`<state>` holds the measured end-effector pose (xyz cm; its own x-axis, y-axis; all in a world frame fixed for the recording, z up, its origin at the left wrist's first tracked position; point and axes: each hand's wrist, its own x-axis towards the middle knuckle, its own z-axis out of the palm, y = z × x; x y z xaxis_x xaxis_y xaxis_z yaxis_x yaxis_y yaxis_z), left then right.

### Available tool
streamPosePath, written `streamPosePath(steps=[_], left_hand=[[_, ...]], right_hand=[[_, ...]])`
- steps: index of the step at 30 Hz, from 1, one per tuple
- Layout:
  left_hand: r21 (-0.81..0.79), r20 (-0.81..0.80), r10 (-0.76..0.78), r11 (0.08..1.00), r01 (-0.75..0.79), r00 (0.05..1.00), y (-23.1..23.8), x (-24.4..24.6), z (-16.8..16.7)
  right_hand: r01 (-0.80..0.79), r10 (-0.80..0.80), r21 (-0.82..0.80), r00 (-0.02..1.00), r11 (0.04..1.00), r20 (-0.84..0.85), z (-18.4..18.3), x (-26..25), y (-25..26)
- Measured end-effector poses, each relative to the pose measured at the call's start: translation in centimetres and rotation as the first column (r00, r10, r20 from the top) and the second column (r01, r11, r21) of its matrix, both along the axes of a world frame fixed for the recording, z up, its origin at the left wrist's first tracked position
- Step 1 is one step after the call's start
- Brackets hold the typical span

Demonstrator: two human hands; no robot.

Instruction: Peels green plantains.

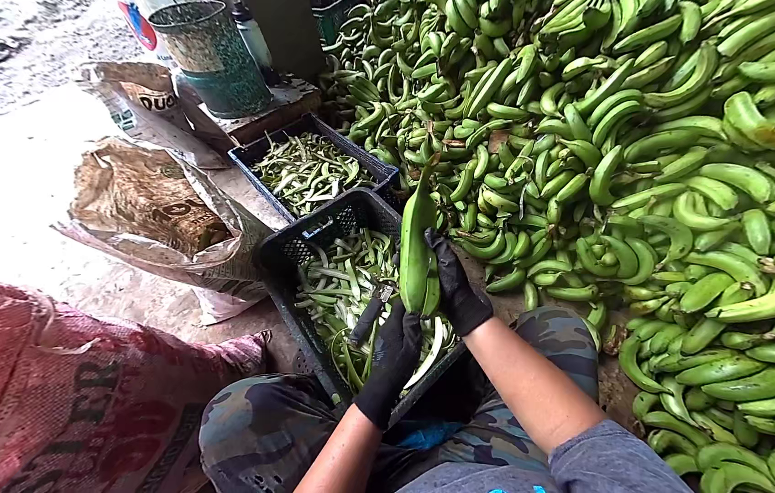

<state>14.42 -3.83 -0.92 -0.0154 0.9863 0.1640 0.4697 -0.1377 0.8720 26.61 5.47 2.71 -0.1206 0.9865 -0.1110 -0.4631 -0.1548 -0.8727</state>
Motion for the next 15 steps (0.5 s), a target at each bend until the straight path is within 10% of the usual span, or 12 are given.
streamPosePath(steps=[10, 15], left_hand=[[0.086, 0.230, -0.142, 0.988, 0.126, 0.963, -1.3, -2.0, 0.7], [0.238, 0.033, -0.147, 0.962, 0.135, 0.989, -1.5, -0.8, 0.3]], right_hand=[[0.085, -0.109, 0.373, 0.993, 0.924, 0.043, 2.3, 2.3, 1.0], [0.114, -0.176, 0.387, 0.976, 0.915, 0.130, 1.7, 2.5, 1.1]])
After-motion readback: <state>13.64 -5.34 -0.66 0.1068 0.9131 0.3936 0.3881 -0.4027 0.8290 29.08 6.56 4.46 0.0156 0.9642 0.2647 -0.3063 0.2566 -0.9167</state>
